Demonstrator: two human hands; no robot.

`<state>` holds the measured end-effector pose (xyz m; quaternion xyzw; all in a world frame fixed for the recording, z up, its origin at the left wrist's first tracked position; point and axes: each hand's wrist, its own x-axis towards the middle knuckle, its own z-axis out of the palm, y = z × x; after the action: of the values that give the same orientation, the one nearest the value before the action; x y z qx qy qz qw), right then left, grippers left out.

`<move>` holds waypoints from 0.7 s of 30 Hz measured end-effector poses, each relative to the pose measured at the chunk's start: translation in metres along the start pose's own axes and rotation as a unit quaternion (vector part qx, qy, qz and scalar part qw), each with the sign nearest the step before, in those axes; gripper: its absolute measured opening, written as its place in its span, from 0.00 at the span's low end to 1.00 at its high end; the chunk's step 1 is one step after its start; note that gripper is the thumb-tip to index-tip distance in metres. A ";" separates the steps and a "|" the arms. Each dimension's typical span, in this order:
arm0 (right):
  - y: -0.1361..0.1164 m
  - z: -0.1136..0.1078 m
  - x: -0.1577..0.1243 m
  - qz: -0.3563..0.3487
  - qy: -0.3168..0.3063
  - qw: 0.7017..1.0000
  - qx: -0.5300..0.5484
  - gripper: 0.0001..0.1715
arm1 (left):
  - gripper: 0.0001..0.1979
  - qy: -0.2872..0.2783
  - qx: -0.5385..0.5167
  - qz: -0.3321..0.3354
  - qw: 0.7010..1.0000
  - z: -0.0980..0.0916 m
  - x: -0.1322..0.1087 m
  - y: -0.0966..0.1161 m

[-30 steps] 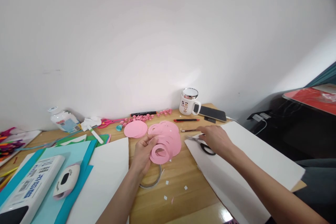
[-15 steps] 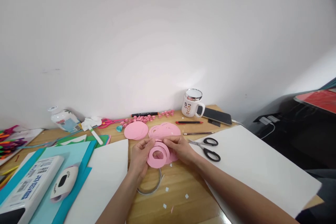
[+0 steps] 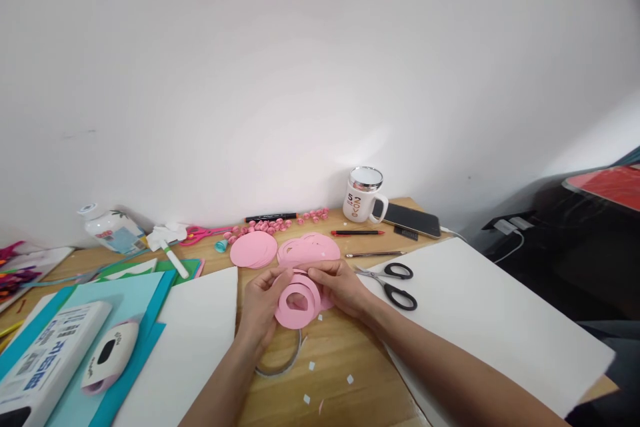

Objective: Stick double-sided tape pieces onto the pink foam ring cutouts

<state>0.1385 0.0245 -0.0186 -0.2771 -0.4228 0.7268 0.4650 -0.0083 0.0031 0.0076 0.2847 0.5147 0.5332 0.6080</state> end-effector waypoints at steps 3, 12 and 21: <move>-0.001 0.000 0.000 -0.012 0.010 1.000 -0.008 0.17 | 0.14 -0.013 0.008 0.003 1.000 0.000 -0.002 0.001; 0.000 0.000 -0.001 -0.007 -0.008 1.000 0.000 0.17 | 0.13 -0.006 0.007 0.003 1.000 0.002 -0.001 0.002; -0.001 0.000 0.000 -0.021 -0.007 1.000 -0.013 0.16 | 0.13 0.002 0.016 0.013 1.000 0.001 -0.001 0.001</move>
<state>0.1391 0.0244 -0.0181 -0.2693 -0.4409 0.7133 0.4735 -0.0074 0.0024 0.0096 0.3000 0.5203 0.5331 0.5959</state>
